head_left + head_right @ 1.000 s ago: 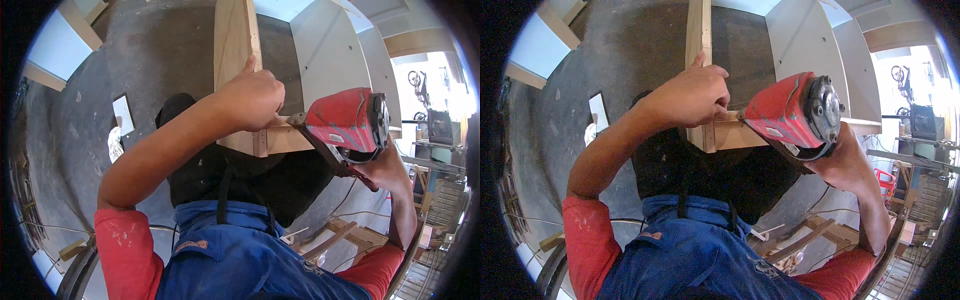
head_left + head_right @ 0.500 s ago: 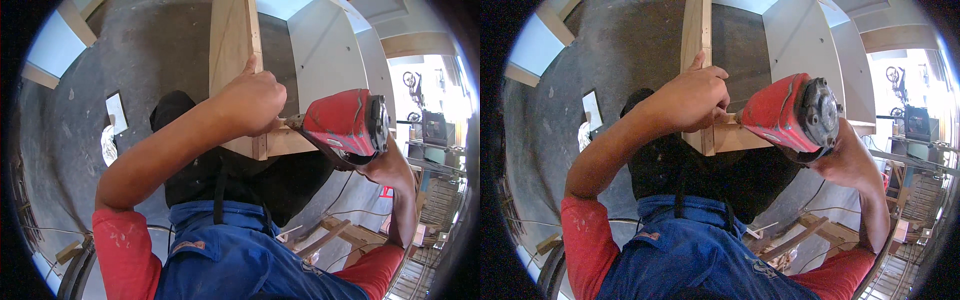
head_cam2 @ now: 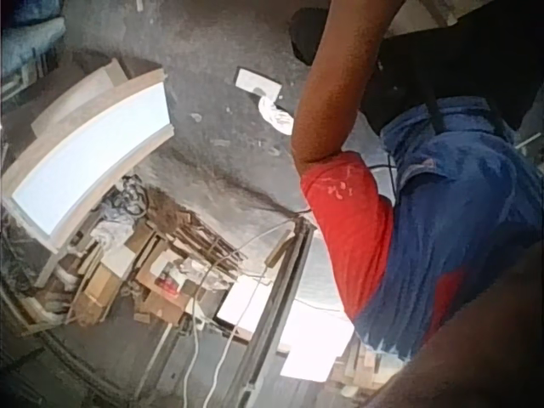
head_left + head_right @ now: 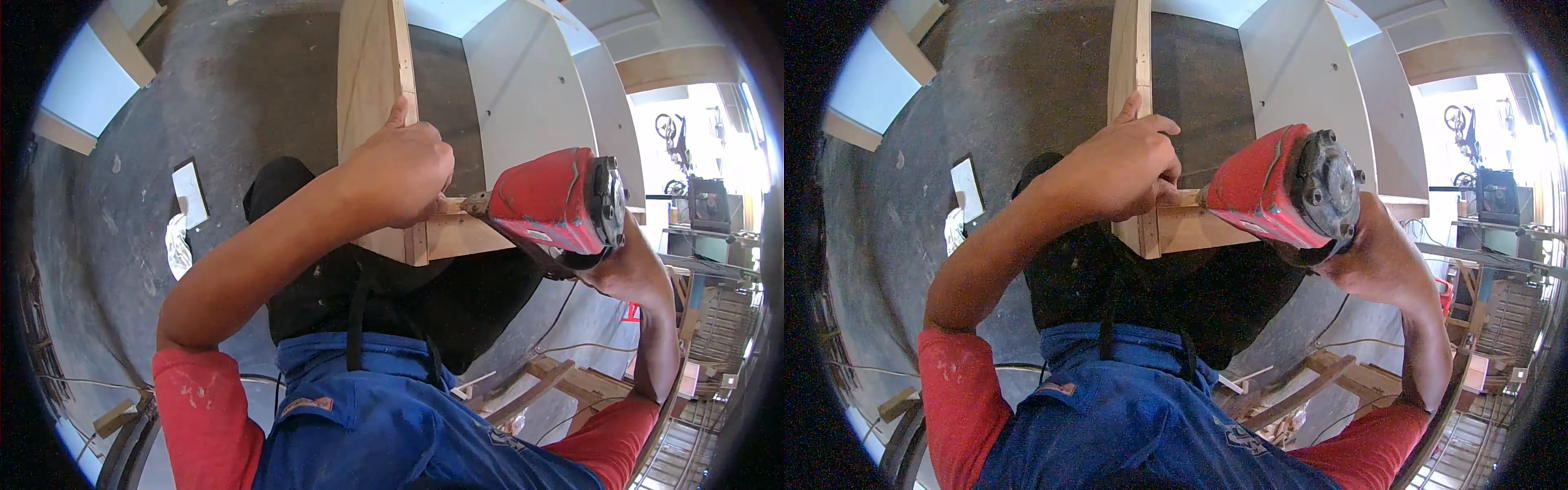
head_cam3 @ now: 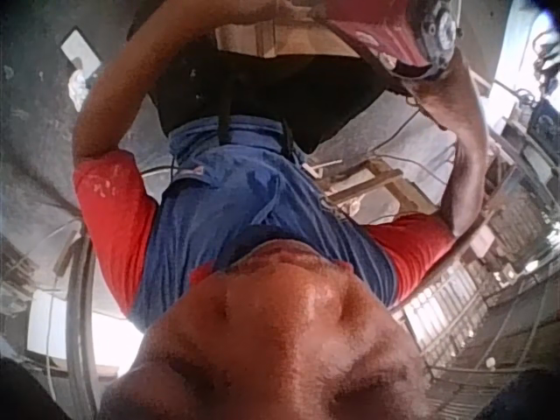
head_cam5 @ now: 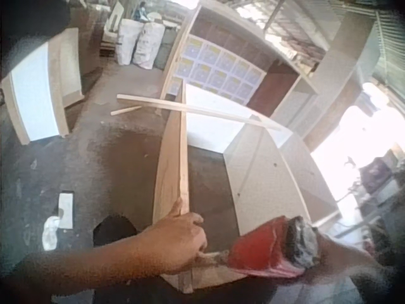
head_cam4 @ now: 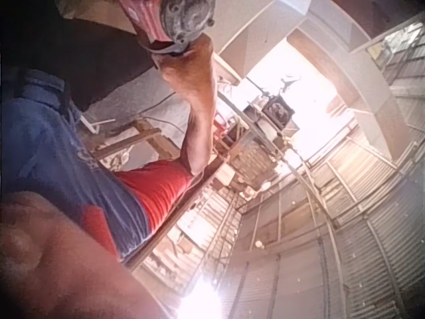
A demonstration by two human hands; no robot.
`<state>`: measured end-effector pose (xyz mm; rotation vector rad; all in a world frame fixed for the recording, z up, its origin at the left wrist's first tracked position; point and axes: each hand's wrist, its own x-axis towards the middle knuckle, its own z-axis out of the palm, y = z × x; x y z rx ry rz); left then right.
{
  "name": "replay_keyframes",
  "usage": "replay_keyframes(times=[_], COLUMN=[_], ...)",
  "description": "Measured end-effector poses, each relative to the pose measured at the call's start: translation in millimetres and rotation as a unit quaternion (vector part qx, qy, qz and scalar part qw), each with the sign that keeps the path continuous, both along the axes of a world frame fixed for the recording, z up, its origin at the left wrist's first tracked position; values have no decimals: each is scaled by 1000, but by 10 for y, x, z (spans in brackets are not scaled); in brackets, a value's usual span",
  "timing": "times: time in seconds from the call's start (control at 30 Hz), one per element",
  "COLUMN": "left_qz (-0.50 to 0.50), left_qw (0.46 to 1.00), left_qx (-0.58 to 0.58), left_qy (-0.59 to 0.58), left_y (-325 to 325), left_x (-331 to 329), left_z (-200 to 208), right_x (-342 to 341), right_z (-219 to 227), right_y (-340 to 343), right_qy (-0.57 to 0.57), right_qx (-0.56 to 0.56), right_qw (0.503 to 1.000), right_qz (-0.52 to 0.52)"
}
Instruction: The person assembles a cabinet by positioning a wooden trim piece along the edge of a white cabinet frame and securing it using a pneumatic nail gun.
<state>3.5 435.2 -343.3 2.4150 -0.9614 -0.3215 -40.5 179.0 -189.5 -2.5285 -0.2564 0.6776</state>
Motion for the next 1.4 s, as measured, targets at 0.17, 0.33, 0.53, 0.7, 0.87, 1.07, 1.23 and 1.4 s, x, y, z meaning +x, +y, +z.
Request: replay_keyframes(times=[0.17,0.33,0.53,0.7,0.87,1.07,1.23,1.4], left_qz=[4,-18,30,-10,1,5,45,37], left_qw=[1000,1000,996,999,999,995,997,994], left_qx=[-19,-21,-81,-32,42,93,-28,-39], left_qy=[10,-2,-37,40,29,-46,-59,-93], left_y=[21,46,-378,-1105,-1436,-1447,-1618,-1742], left_x=[-13,40,-111,115,247,156,118,171], left_z=[2,-3,59,210,242,153,95,21], right_x=[-25,-254,-1133,-1560,-1869,-1878,-1911,-1818], right_z=[-28,-42,-191,-262,-600,-767,-1114,-918], right_y=[25,-304,-974,-1393,-1639,-1822,-2059,-1903], right_qy=[-8,-89,-141,50,-143,-159,-381,-162], right_qx=[13,-8,60,14,181,218,161,177], right_qw=[1000,989,958,892,892,894,881,889], right_qz=[12,114,-244,-450,-389,-358,-230,-391])
